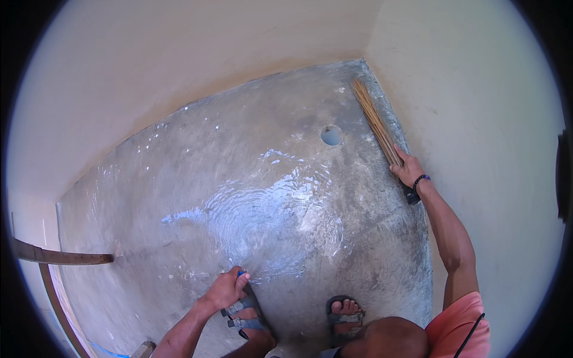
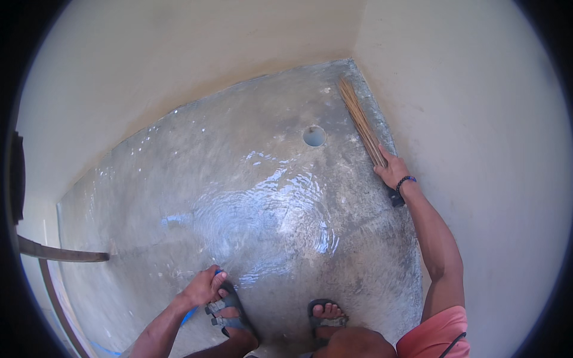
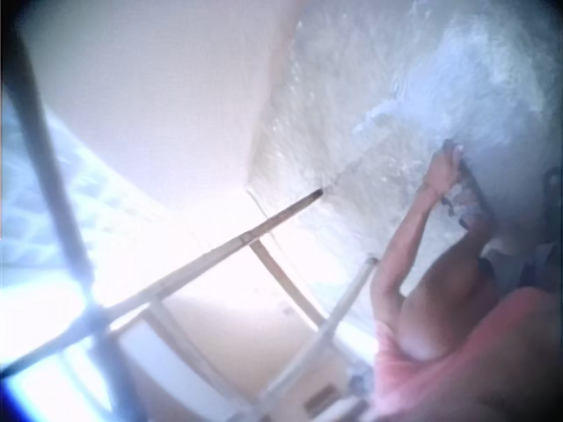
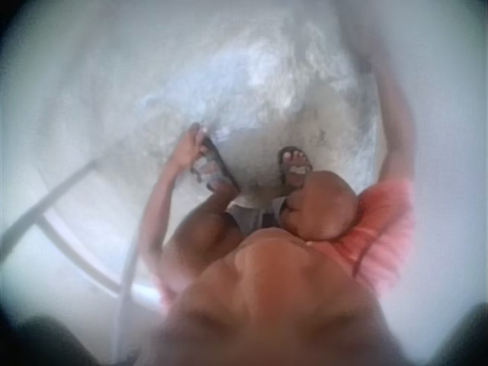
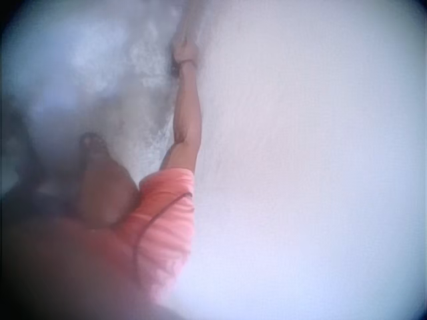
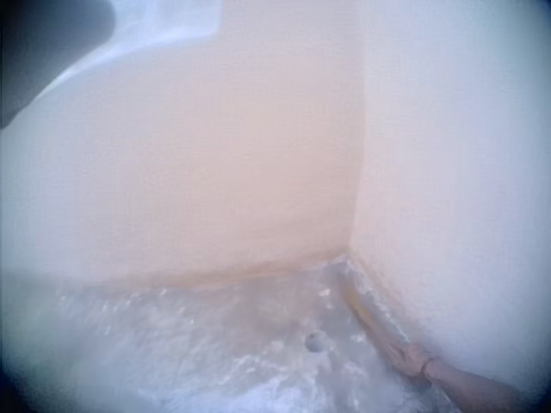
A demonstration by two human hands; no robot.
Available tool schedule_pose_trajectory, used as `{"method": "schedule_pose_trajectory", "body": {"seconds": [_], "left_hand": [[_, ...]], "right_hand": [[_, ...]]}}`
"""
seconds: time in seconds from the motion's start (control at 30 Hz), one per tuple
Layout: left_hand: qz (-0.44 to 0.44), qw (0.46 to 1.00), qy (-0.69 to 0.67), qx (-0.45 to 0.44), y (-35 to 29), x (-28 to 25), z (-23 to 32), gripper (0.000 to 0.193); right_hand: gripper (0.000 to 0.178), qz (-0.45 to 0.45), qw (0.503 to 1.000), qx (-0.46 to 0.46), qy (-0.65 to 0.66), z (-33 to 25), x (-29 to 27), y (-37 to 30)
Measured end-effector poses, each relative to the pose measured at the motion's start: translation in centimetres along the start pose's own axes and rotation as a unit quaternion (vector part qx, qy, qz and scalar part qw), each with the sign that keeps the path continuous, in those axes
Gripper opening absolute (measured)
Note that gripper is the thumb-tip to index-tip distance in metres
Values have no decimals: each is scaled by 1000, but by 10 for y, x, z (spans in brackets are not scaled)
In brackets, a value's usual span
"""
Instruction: The person sprays water from a blue hose onto a concrete floor and scrubs the surface with a traditional broom. They repeatedly wet and sweep the same area, moving water toward a drain. The person briefly looks up to show another person sitting nearby before resuming the cleaning.
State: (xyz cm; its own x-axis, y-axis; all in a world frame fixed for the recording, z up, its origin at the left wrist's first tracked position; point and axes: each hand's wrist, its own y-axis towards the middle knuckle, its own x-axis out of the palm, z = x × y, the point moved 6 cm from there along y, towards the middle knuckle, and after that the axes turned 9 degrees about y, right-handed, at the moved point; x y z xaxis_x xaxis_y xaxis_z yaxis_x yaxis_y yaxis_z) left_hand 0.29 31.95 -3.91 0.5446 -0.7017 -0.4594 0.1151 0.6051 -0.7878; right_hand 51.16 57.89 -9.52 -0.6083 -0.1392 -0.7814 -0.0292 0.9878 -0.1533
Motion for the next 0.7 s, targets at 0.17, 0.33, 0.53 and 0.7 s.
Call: {"method": "schedule_pose_trajectory", "body": {"seconds": [0.17, 0.33, 0.53, 0.7], "left_hand": [[15, 999, 29, 5, -3, -2, 3, 43], [-21, 999, 13, -22, 3, 4, 7, 43], [-46, 998, 22, -34, 18, 14, 6, 43], [-21, 999, 40, 9, 27, 25, -12, 43]], "right_hand": [[71, -40, 998, -22, 40, -18, -11, -101], [68, 111, 988, -58, 93, 4, -26, -131], [68, 17, 998, 34, 45, -21, 4, -111], [68, -126, 992, 29, 6, -71, -4, -159]]}}
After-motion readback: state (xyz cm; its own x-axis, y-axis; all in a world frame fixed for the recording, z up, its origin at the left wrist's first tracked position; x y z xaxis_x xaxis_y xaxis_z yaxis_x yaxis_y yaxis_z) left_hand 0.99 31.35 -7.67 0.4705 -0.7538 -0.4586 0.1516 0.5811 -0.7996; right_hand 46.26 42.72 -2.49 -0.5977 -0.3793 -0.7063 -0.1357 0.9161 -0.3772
